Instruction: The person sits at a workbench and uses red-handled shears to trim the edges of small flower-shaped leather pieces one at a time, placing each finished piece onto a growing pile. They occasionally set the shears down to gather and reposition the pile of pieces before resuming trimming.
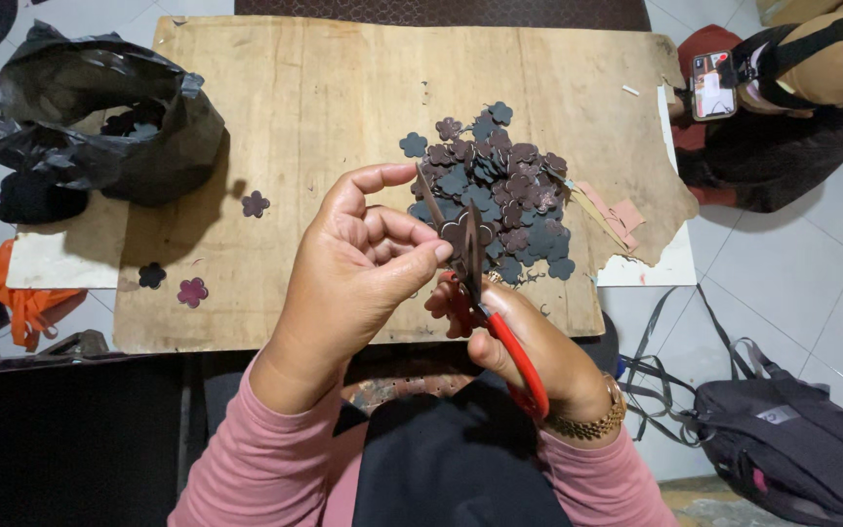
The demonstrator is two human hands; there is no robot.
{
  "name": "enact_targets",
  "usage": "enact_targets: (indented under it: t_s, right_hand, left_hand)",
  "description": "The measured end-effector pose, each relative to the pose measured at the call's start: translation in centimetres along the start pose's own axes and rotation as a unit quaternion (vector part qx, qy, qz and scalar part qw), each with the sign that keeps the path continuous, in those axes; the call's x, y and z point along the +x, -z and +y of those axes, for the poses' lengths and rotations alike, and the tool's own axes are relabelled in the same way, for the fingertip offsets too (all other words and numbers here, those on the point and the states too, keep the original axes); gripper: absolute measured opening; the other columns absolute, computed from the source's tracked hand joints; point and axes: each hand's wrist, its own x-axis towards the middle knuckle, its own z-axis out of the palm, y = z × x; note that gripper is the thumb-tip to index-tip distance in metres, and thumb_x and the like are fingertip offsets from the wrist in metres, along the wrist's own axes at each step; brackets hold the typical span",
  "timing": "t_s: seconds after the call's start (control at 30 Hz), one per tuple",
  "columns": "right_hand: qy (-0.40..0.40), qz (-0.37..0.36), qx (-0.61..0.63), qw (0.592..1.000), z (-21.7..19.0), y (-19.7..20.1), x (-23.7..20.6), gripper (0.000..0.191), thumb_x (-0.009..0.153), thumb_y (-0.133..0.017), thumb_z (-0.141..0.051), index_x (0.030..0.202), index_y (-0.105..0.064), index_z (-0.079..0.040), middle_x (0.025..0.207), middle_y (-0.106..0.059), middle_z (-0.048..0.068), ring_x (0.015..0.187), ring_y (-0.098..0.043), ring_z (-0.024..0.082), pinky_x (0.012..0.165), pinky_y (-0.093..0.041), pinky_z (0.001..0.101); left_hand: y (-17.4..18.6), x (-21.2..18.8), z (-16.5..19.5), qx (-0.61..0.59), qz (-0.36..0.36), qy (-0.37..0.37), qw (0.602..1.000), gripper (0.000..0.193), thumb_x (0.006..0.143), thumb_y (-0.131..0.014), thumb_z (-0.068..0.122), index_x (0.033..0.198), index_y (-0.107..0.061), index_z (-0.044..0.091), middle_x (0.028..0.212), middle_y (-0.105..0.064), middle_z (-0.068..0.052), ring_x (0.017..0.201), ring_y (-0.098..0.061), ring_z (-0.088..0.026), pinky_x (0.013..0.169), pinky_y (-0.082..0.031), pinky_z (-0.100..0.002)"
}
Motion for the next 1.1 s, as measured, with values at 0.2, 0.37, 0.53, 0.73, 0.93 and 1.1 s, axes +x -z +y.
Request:
enact_targets:
  t_s: [0.2, 0.37, 0.53, 0.73, 0.93, 1.1]
  right_hand:
    - [0.001, -0.001, -0.012, 1.000, 0.5, 0.6, -0.1, 0.094, 0.088, -0.063, -0.076, 0.136, -0.052, 0.004, 0.120, -0.062, 0.011, 0.112, -0.059, 0.017, 0.097, -0.051, 0.0321]
    - [0.003, 0.001, -0.021, 1.000, 0.3, 0.8, -0.2, 0.084, 0.089, -0.061, -0.076, 0.123, -0.057, 0.001, 0.108, -0.059, 0.006, 0.097, -0.054, 0.013, 0.082, -0.048, 0.0274]
    - [-0.003, 0.025, -0.020, 0.999, 0.1, 0.4, -0.4, 0.079, 0.090, -0.059, -0.076, 0.115, -0.059, -0.001, 0.102, -0.058, 0.002, 0.089, -0.053, 0.011, 0.075, -0.046, 0.0254]
    - [0.011, 0.034, 0.008, 0.999, 0.3, -0.1, -0.3, 0.077, 0.092, -0.057, -0.076, 0.112, -0.060, -0.002, 0.095, -0.056, 0.000, 0.083, -0.052, 0.010, 0.073, -0.044, 0.0251]
    - [0.007, 0.052, 0.008, 0.999, 1.0, -0.3, -0.1, 0.074, 0.092, -0.056, -0.075, 0.109, -0.060, -0.003, 0.090, -0.055, 0.000, 0.079, -0.050, 0.010, 0.069, -0.044, 0.0247]
    - [0.025, 0.052, 0.013, 0.998, 1.2, -0.6, 0.5, 0.073, 0.094, -0.055, -0.075, 0.107, -0.059, -0.003, 0.090, -0.054, 0.000, 0.079, -0.050, 0.010, 0.070, -0.045, 0.0251]
  left_hand:
    - [-0.2, 0.2, -0.3, 0.025, 0.014, 0.000, 1.000, 0.064, 0.087, -0.077, -0.003, 0.143, -0.046, 0.001, 0.091, -0.070, -0.005, 0.079, -0.067, -0.006, 0.070, -0.053, -0.018]
    - [-0.4, 0.3, -0.5, 0.030, 0.017, 0.001, 0.999, 0.064, 0.087, -0.077, -0.003, 0.142, -0.045, 0.000, 0.090, -0.071, -0.006, 0.078, -0.067, -0.006, 0.068, -0.053, -0.018]
    - [-0.5, 0.4, -0.8, 0.026, 0.021, -0.007, 0.999, 0.063, 0.087, -0.076, -0.003, 0.142, -0.045, 0.000, 0.090, -0.071, -0.006, 0.078, -0.067, -0.005, 0.069, -0.053, -0.018]
    - [-0.6, 0.6, -1.3, 0.020, 0.030, -0.013, 0.999, 0.063, 0.088, -0.075, -0.004, 0.142, -0.044, -0.001, 0.090, -0.070, -0.006, 0.076, -0.066, -0.006, 0.069, -0.053, -0.019]
    - [-0.5, 0.7, -1.8, 0.023, 0.036, -0.016, 0.999, 0.061, 0.088, -0.074, -0.005, 0.141, -0.044, 0.000, 0.090, -0.070, -0.007, 0.075, -0.065, -0.006, 0.068, -0.053, -0.019]
    - [-0.6, 1.1, -1.9, 0.017, 0.040, -0.018, 0.999, 0.062, 0.087, -0.074, -0.005, 0.141, -0.045, 0.001, 0.091, -0.068, -0.006, 0.075, -0.063, -0.006, 0.067, -0.052, -0.019]
